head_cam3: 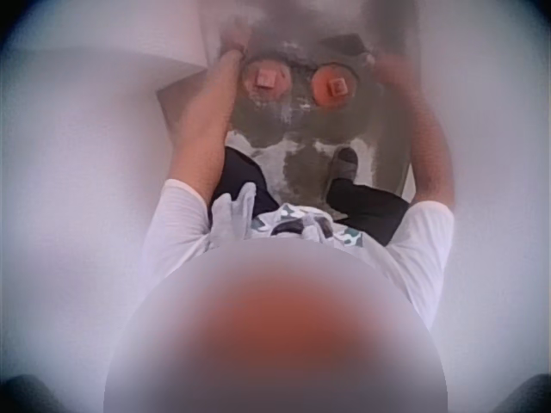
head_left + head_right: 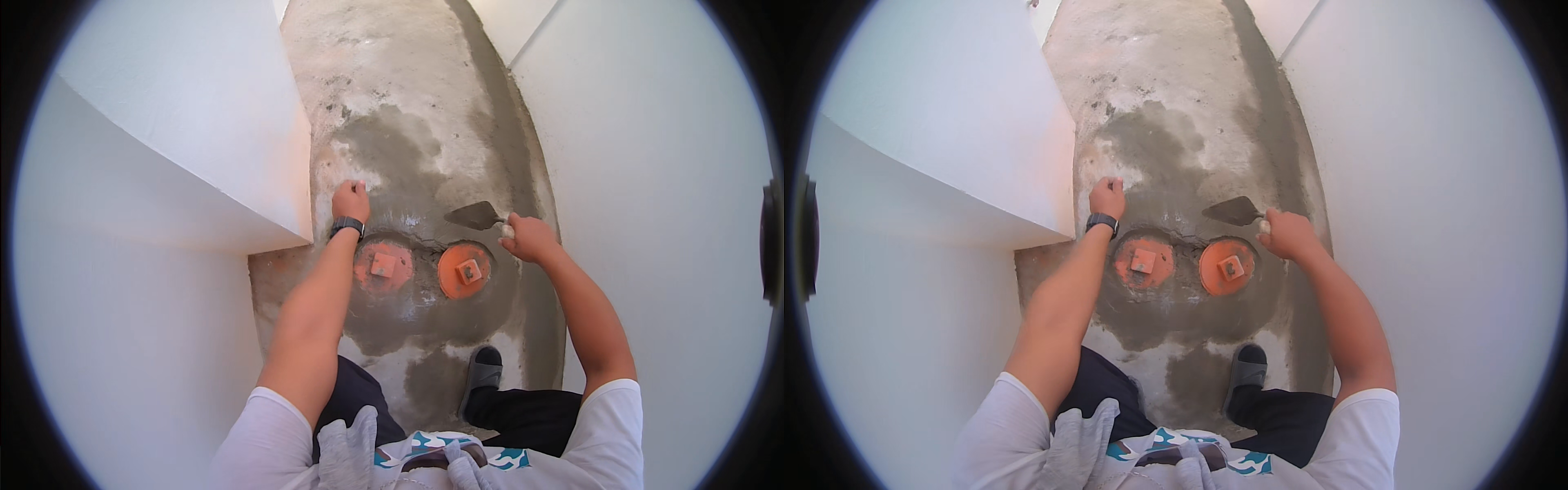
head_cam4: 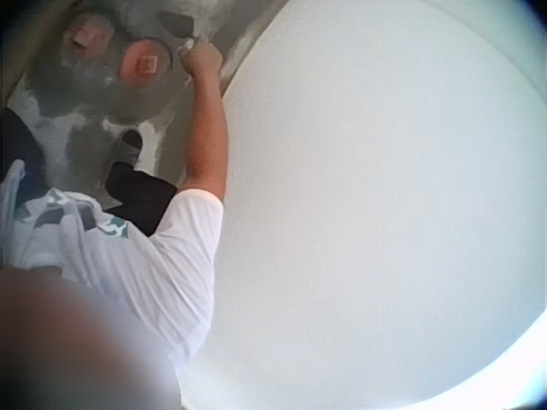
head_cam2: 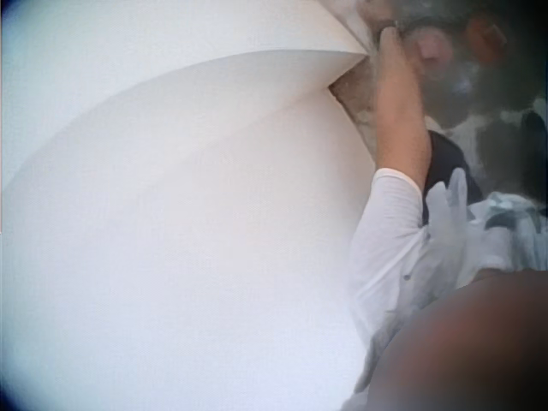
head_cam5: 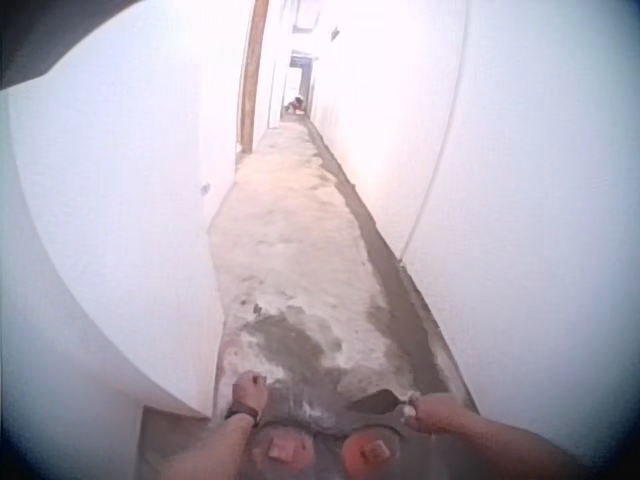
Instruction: The person squats and uses a trowel to spread wet cement around two orange circular fixtures on a concrete floor. They smooth the surface and work around the fixtures, occasionally shifting position to reach different areas.
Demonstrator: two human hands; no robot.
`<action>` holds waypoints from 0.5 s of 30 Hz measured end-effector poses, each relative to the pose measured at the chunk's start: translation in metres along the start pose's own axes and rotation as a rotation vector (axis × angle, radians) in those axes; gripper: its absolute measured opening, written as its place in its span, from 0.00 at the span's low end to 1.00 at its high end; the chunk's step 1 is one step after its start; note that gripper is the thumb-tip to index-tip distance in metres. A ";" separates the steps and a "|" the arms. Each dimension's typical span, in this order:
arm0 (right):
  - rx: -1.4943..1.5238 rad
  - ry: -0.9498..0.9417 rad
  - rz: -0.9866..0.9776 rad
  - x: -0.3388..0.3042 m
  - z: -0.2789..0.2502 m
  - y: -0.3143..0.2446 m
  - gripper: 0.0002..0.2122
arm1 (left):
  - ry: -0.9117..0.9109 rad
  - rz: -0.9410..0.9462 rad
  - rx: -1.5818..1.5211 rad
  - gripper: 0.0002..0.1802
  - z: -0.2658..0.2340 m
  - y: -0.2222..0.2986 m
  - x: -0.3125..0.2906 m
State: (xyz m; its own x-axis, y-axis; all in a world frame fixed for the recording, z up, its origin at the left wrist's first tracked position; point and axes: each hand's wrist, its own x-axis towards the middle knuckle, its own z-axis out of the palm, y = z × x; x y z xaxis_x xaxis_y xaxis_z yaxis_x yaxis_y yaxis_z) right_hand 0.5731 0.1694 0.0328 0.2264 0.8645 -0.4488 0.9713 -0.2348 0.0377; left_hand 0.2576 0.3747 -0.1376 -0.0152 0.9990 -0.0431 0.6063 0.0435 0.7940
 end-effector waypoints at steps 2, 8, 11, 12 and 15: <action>0.004 -0.005 0.004 0.024 0.005 -0.012 0.21 | 0.006 0.058 -0.037 0.21 -0.017 0.012 0.007; 0.134 0.191 0.026 0.089 0.035 -0.042 0.25 | -0.255 0.264 0.027 0.29 -0.118 0.073 0.015; 0.056 0.175 -0.039 0.118 0.034 -0.040 0.25 | -0.413 0.241 0.033 0.26 -0.168 0.107 -0.003; 0.045 0.183 -0.038 0.124 0.033 -0.040 0.25 | -0.451 0.205 0.005 0.24 -0.183 0.121 -0.012; 0.058 0.327 -0.012 0.137 0.030 -0.037 0.26 | -0.515 0.052 0.113 0.23 -0.230 0.168 -0.047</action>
State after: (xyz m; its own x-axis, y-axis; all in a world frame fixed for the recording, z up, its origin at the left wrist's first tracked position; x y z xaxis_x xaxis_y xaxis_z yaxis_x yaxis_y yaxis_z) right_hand 0.5662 0.2829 -0.0572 0.2359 0.9619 -0.1380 0.9703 -0.2410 -0.0211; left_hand 0.1767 0.3382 0.1372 0.3925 0.8623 -0.3201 0.6780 -0.0361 0.7342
